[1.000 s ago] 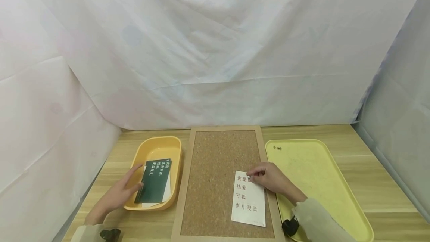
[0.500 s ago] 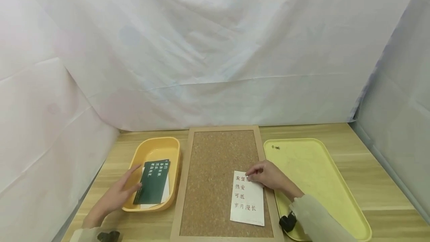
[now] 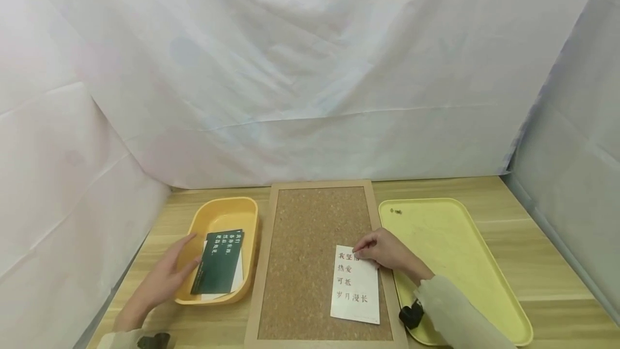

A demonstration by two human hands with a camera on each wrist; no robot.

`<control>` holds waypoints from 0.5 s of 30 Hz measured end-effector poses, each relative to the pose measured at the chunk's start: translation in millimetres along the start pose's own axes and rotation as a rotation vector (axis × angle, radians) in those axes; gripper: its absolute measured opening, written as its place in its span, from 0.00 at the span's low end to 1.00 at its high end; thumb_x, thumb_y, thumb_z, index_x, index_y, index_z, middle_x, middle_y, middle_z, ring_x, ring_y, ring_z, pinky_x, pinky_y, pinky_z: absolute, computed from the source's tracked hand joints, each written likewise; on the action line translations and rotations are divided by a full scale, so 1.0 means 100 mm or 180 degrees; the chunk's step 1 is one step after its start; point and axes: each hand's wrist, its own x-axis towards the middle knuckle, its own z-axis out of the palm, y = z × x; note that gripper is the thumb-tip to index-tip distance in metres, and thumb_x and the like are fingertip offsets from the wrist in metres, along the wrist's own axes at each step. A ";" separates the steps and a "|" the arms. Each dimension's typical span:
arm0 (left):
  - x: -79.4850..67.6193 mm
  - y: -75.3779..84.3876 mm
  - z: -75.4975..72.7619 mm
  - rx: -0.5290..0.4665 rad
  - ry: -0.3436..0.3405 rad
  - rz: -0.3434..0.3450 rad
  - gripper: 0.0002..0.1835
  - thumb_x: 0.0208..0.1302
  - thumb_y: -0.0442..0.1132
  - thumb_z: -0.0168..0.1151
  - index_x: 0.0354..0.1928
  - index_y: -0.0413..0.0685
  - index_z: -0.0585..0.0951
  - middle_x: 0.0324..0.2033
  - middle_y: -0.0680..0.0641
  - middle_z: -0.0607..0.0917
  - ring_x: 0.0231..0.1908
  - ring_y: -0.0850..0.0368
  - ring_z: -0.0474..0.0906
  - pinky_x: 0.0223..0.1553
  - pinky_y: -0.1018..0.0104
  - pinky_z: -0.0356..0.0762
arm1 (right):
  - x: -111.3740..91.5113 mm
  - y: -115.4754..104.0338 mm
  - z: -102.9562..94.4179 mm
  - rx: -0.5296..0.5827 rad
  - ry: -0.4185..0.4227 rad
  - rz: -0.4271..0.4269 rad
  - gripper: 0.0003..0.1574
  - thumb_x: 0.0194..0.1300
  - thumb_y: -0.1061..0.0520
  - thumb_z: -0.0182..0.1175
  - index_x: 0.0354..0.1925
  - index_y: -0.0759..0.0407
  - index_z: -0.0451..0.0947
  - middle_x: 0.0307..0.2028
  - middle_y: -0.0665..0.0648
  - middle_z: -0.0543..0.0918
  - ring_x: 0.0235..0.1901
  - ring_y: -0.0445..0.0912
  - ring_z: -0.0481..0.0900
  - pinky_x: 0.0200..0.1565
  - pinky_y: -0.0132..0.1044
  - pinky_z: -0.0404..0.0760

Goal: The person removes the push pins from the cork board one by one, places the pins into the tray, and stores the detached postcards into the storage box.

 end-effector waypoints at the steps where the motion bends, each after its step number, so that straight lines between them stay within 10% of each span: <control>1: 0.00 0.01 -0.01 0.0019 0.0010 0.0001 0.31 0.71 0.40 0.59 0.71 0.37 0.63 0.68 0.27 0.63 0.67 0.25 0.58 0.63 0.26 0.57 | 0.00 0.00 0.00 -0.0002 -0.0003 0.0000 0.06 0.63 0.58 0.67 0.39 0.57 0.87 0.29 0.53 0.84 0.14 0.36 0.68 0.17 0.26 0.69; 15: 0.06 0.45 0.01 0.0287 0.0289 0.0534 0.33 0.65 0.35 0.65 0.71 0.44 0.66 0.69 0.28 0.63 0.66 0.26 0.59 0.56 0.23 0.64 | 0.01 0.02 0.01 0.0016 0.0002 0.0066 0.04 0.63 0.60 0.67 0.37 0.56 0.87 0.24 0.51 0.82 0.14 0.36 0.67 0.16 0.27 0.69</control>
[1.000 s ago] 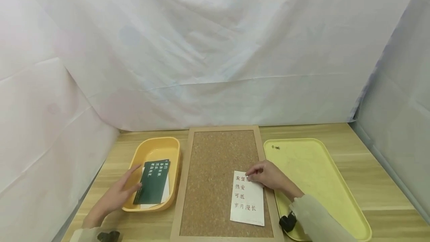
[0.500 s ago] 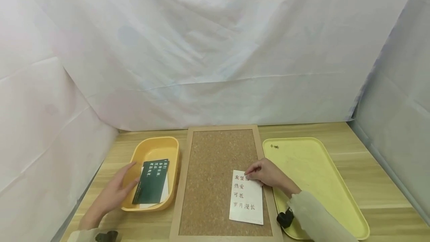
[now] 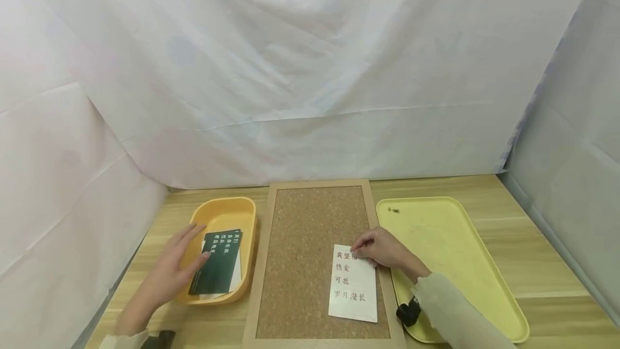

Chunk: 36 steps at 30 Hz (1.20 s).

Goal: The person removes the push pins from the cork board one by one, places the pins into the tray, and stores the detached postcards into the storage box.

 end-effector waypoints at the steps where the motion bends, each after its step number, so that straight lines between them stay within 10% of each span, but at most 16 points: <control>1: 0.01 0.05 0.01 0.0021 0.0014 0.0091 0.34 0.64 0.35 0.66 0.71 0.44 0.66 0.68 0.29 0.64 0.66 0.27 0.60 0.56 0.24 0.65 | 0.00 0.00 0.00 0.0000 0.0000 -0.0001 0.04 0.63 0.60 0.67 0.36 0.56 0.87 0.24 0.51 0.82 0.13 0.36 0.67 0.16 0.27 0.69; 11: 0.11 0.48 0.13 0.0142 0.0073 0.0886 0.34 0.59 0.34 0.70 0.69 0.44 0.70 0.67 0.37 0.70 0.65 0.38 0.67 0.58 0.38 0.71 | 0.00 0.00 0.02 -0.0029 -0.0004 -0.0037 0.03 0.62 0.60 0.67 0.36 0.56 0.87 0.23 0.51 0.81 0.13 0.36 0.67 0.16 0.27 0.69; 36: 0.26 1.15 0.68 0.0305 -0.0819 0.1302 0.29 0.66 0.46 0.64 0.67 0.46 0.72 0.68 0.43 0.71 0.69 0.45 0.65 0.69 0.48 0.64 | -0.01 -0.02 0.02 -0.0005 0.0061 0.0057 0.03 0.63 0.61 0.66 0.35 0.57 0.87 0.22 0.51 0.79 0.14 0.37 0.67 0.16 0.27 0.68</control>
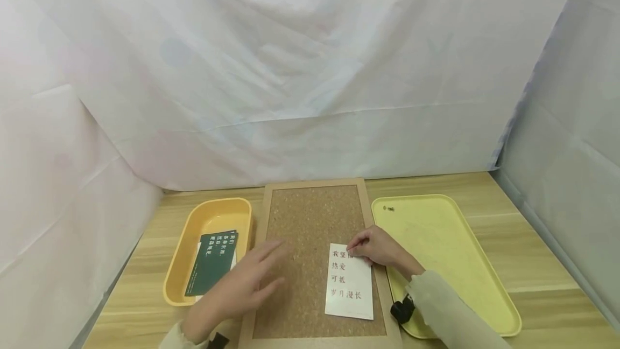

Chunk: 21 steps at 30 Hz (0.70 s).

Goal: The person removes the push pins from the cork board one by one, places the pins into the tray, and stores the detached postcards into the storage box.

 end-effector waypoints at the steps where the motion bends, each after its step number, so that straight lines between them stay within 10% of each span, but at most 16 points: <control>1: 0.02 0.03 0.02 -0.0012 -0.0085 -0.0008 0.28 0.67 0.46 0.64 0.67 0.47 0.72 0.68 0.44 0.71 0.70 0.46 0.64 0.70 0.49 0.64 | 0.00 0.00 0.00 0.0006 -0.0003 0.0008 0.03 0.63 0.61 0.66 0.35 0.57 0.87 0.23 0.51 0.79 0.14 0.37 0.67 0.16 0.27 0.69; 21: 0.29 0.38 0.46 0.0243 -0.1081 0.0347 0.31 0.74 0.52 0.50 0.77 0.64 0.59 0.76 0.51 0.59 0.75 0.50 0.53 0.74 0.49 0.55 | -0.01 -0.04 0.00 0.0029 0.0000 -0.0051 0.05 0.63 0.62 0.66 0.37 0.59 0.87 0.25 0.51 0.82 0.14 0.36 0.68 0.16 0.27 0.69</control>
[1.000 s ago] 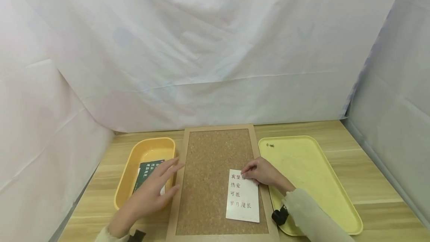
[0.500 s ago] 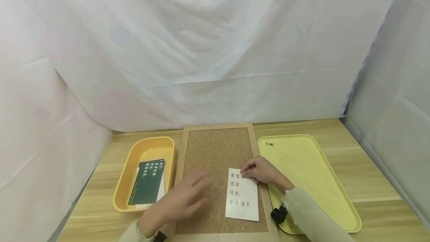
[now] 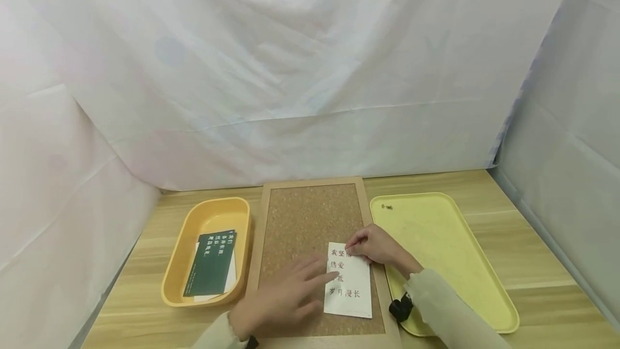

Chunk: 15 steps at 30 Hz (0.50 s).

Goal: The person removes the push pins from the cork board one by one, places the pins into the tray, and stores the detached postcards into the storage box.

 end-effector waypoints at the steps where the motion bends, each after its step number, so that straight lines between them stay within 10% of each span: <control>1: 0.01 0.01 0.01 0.0048 -0.0016 0.0028 0.31 0.75 0.52 0.50 0.76 0.64 0.59 0.76 0.51 0.59 0.75 0.50 0.53 0.74 0.49 0.54 | 0.00 0.00 0.00 0.0003 0.0003 0.0002 0.04 0.63 0.62 0.66 0.37 0.59 0.87 0.25 0.51 0.82 0.13 0.36 0.68 0.16 0.27 0.70; 15: 0.24 0.13 0.15 0.0244 -0.0374 0.0001 0.30 0.74 0.59 0.47 0.76 0.69 0.60 0.77 0.51 0.55 0.76 0.52 0.51 0.74 0.49 0.55 | -0.01 -0.03 -0.01 -0.0066 -0.0001 0.0032 0.04 0.64 0.61 0.65 0.36 0.57 0.87 0.23 0.50 0.81 0.13 0.36 0.68 0.16 0.27 0.70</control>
